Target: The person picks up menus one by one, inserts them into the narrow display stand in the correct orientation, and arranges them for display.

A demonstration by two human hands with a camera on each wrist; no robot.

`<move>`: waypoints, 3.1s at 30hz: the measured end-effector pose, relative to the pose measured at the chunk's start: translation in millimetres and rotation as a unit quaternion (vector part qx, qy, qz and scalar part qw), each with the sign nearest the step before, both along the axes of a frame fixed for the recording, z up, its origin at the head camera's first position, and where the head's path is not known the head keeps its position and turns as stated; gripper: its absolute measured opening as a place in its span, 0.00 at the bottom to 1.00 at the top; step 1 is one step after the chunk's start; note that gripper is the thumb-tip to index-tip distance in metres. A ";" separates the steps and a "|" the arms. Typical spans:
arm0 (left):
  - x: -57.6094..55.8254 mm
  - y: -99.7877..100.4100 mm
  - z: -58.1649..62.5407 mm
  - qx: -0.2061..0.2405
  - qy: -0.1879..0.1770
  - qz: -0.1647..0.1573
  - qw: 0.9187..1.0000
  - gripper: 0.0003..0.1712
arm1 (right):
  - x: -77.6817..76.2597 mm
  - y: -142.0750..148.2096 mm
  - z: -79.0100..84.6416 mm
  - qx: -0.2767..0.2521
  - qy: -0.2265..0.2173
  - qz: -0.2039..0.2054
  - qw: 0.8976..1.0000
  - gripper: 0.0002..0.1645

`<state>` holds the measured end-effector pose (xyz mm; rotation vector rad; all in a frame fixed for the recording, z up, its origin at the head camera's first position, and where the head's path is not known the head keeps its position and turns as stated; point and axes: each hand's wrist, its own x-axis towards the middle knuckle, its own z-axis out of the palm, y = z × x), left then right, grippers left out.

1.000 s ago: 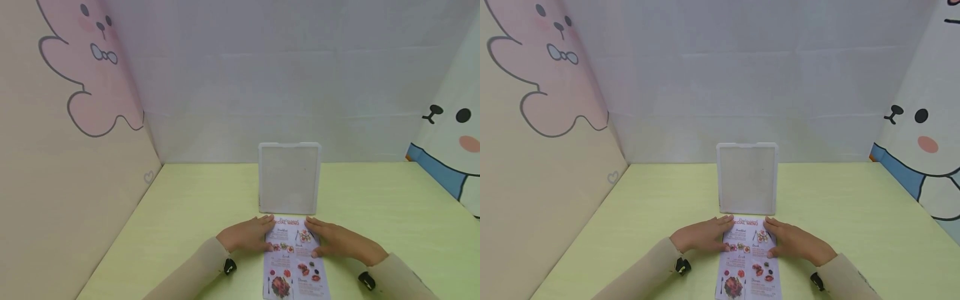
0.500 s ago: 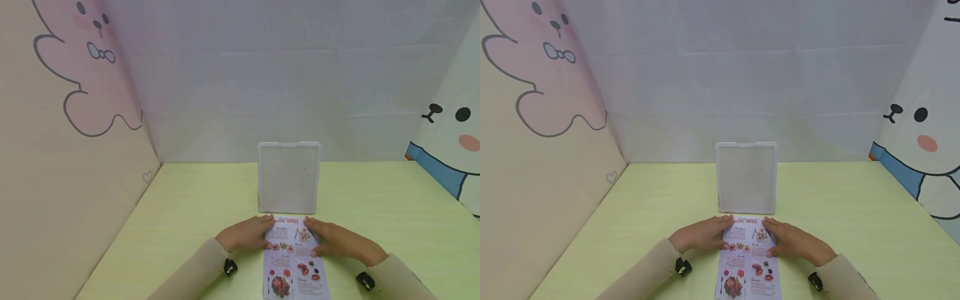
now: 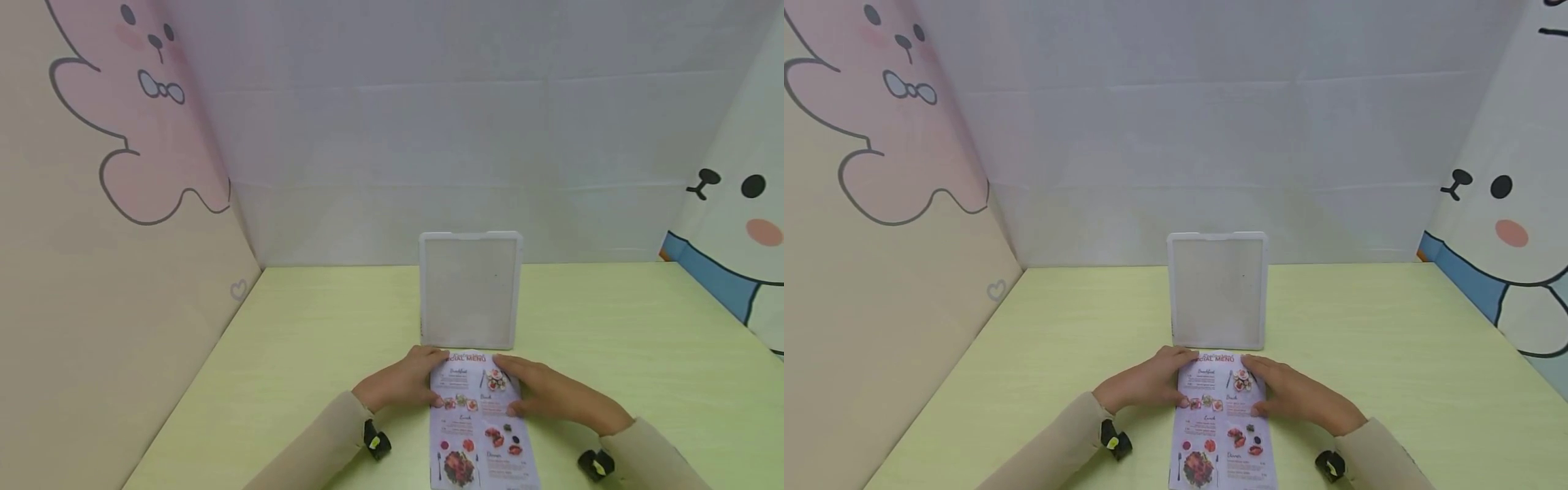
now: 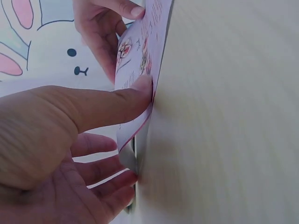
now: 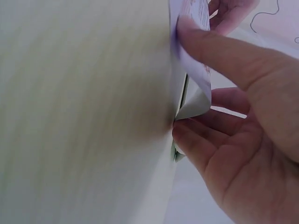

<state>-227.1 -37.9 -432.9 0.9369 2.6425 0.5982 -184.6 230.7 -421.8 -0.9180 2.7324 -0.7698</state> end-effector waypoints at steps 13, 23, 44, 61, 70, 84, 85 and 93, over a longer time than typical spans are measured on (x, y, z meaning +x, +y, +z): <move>-4.9 -2.2 -9.9 0.052 -0.040 0.031 0.997 0.44 | -3.5 -0.1 -2.9 -0.027 0.022 -0.028 0.999 0.43; -9.2 -8.1 -12.1 0.119 -0.110 0.052 0.985 0.33 | -10.7 2.8 -12.0 -0.121 -0.126 -0.085 0.981 0.34; -13.5 -15.1 -17.3 0.195 -0.178 0.068 0.962 0.14 | -17.8 9.6 -18.3 -0.154 -0.152 -0.087 0.972 0.14; -16.0 -14.9 -14.0 0.219 -0.196 0.083 0.952 0.12 | -23.7 12.2 -12.2 -0.184 -0.208 -0.099 0.955 0.18; -21.3 -15.3 -13.0 0.245 -0.197 0.087 0.945 0.12 | -29.8 14.3 -7.9 -0.206 -0.213 -0.092 0.950 0.20; -25.5 -8.7 -3.9 0.287 -0.202 0.096 0.931 0.12 | -33.7 17.1 -0.4 -0.224 -0.187 -0.112 0.950 0.20; -25.6 -8.3 -2.9 0.290 -0.200 0.095 0.931 0.12 | -34.0 17.1 0.2 -0.222 -0.182 -0.114 0.951 0.20; -27.4 -6.6 5.1 0.307 -0.196 0.094 0.927 0.13 | -35.0 15.6 5.4 -0.222 -0.164 -0.133 0.952 0.21</move>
